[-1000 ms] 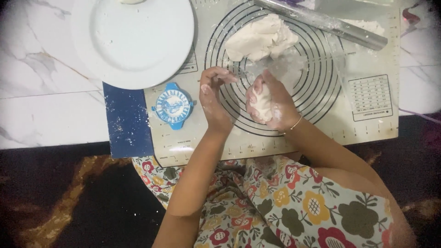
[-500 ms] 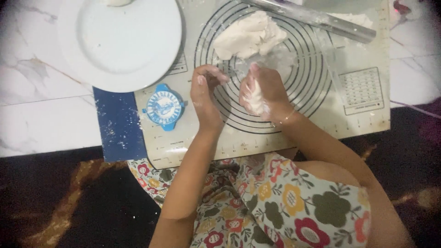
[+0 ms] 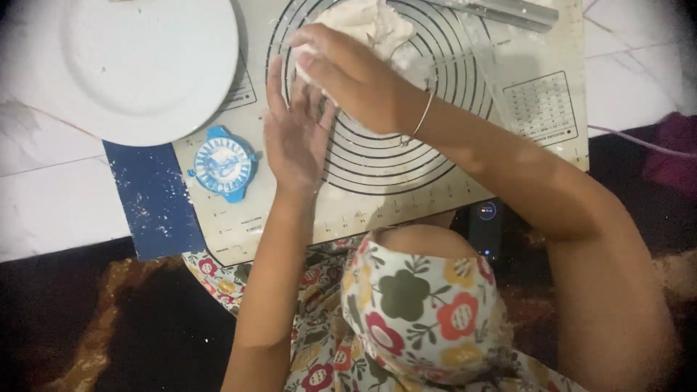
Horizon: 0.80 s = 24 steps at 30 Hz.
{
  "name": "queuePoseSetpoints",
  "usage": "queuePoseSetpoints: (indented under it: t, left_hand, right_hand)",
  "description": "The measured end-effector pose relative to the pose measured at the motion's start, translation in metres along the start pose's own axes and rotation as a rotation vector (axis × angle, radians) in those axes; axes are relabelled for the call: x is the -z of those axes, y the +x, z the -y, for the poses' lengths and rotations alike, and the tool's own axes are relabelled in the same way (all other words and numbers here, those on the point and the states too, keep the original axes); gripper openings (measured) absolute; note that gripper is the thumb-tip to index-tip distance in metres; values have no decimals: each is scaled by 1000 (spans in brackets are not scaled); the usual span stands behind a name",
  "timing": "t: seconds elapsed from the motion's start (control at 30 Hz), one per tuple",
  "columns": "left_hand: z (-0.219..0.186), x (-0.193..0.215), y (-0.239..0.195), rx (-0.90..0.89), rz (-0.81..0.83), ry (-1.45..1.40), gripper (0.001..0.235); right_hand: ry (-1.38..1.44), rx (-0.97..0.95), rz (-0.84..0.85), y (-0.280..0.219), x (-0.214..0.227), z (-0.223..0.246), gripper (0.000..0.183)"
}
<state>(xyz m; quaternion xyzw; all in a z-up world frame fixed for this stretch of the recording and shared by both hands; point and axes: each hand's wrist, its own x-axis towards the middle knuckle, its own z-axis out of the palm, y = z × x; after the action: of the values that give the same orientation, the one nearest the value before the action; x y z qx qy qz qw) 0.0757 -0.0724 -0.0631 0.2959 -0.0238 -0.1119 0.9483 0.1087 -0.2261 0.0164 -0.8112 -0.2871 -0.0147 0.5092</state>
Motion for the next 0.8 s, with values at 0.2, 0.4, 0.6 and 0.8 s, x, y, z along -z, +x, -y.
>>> queuePoseSetpoints:
  t: [0.2, 0.4, 0.6, 0.8]
  left_hand:
    - [-10, -14, -7, 119, -56, 11, 70]
    - [-4, 0, -3, 269, -131, 4, 64]
    - [-10, -12, 4, 210, -139, -189, 57]
    - [-16, -19, 0, 195, -81, -100, 60]
  right_hand:
    - [-143, -58, 93, -18, -21, 9, 55]
    - [-399, -51, 81, -22, -13, 31, 59]
    - [-459, 92, -74, -18, 18, 34, 43]
    - [-473, 161, -118, -23, 30, 38, 35]
